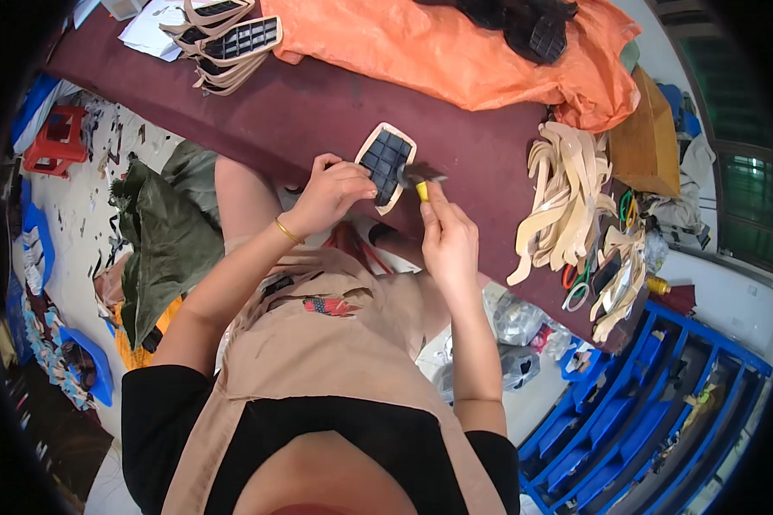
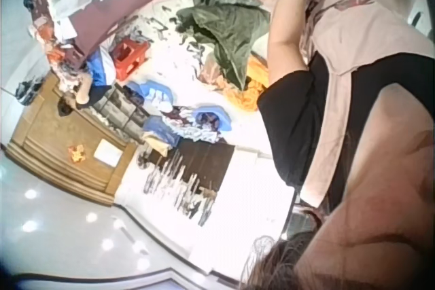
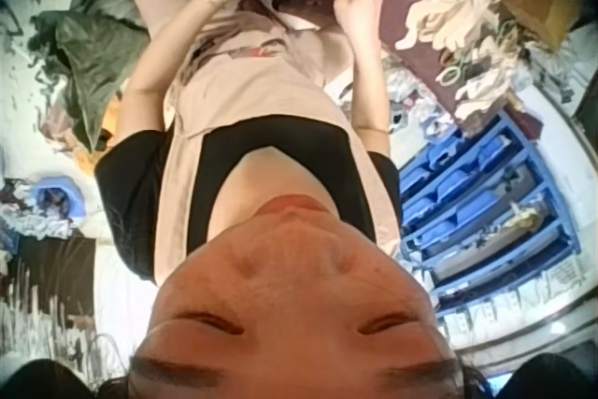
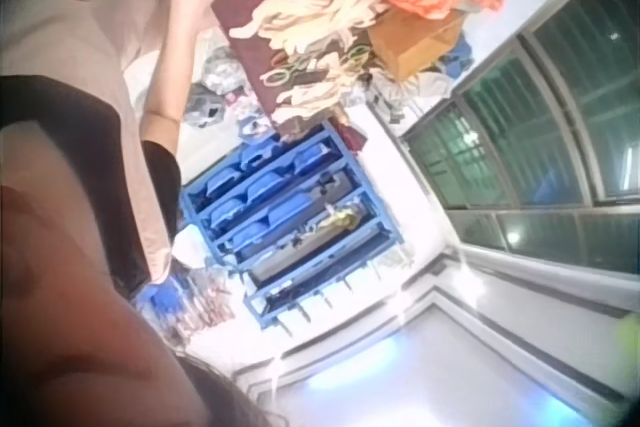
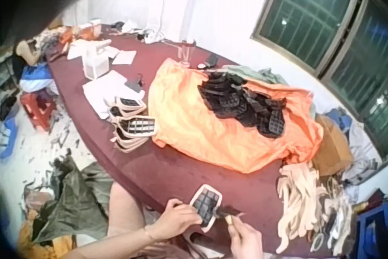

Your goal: Hammer and glue a leather strip onto the edge of a shoe sole component.

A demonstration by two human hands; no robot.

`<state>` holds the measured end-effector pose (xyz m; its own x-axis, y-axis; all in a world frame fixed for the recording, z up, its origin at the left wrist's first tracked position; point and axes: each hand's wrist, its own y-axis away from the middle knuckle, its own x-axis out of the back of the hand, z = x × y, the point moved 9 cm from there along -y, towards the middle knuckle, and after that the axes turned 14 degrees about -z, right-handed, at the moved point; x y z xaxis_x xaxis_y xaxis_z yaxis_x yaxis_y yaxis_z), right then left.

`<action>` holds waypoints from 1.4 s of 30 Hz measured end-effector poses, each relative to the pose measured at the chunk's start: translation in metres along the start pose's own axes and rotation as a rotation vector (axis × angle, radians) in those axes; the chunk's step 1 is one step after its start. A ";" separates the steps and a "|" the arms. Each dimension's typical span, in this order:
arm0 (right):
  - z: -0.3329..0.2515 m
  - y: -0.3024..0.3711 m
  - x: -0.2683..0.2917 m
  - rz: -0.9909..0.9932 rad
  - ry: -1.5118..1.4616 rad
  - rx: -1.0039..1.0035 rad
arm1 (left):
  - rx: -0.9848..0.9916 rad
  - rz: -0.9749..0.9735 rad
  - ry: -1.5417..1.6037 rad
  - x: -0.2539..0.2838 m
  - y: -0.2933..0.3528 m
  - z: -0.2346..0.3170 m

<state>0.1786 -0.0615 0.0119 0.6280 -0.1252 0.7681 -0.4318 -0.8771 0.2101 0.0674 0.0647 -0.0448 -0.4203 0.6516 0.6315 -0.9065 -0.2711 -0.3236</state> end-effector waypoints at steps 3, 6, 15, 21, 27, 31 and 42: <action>-0.016 0.018 0.009 0.249 0.029 0.218 | -0.009 0.011 -0.015 0.000 0.000 0.003; 0.014 0.005 -0.010 -0.021 0.023 -0.021 | -0.008 -0.031 -0.060 -0.006 -0.001 0.003; 0.015 0.035 -0.026 0.153 -0.070 0.026 | 0.267 0.145 -0.027 0.048 -0.062 -0.034; 0.027 0.057 -0.013 0.237 -0.352 -0.041 | 0.185 -0.013 0.447 0.018 -0.065 -0.022; 0.017 0.021 -0.035 0.244 0.054 0.191 | 0.261 0.143 0.378 0.029 -0.047 -0.034; 0.005 0.017 -0.023 0.129 -0.155 0.014 | 0.251 0.093 0.271 0.031 -0.045 -0.036; 0.014 0.017 -0.043 0.216 -0.125 0.175 | 0.118 0.102 0.131 0.034 -0.050 -0.019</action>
<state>0.1536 -0.0775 -0.0256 0.6135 -0.3639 0.7009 -0.4529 -0.8892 -0.0653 0.0995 0.1142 -0.0208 -0.5085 0.7008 0.5003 -0.8611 -0.4167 -0.2913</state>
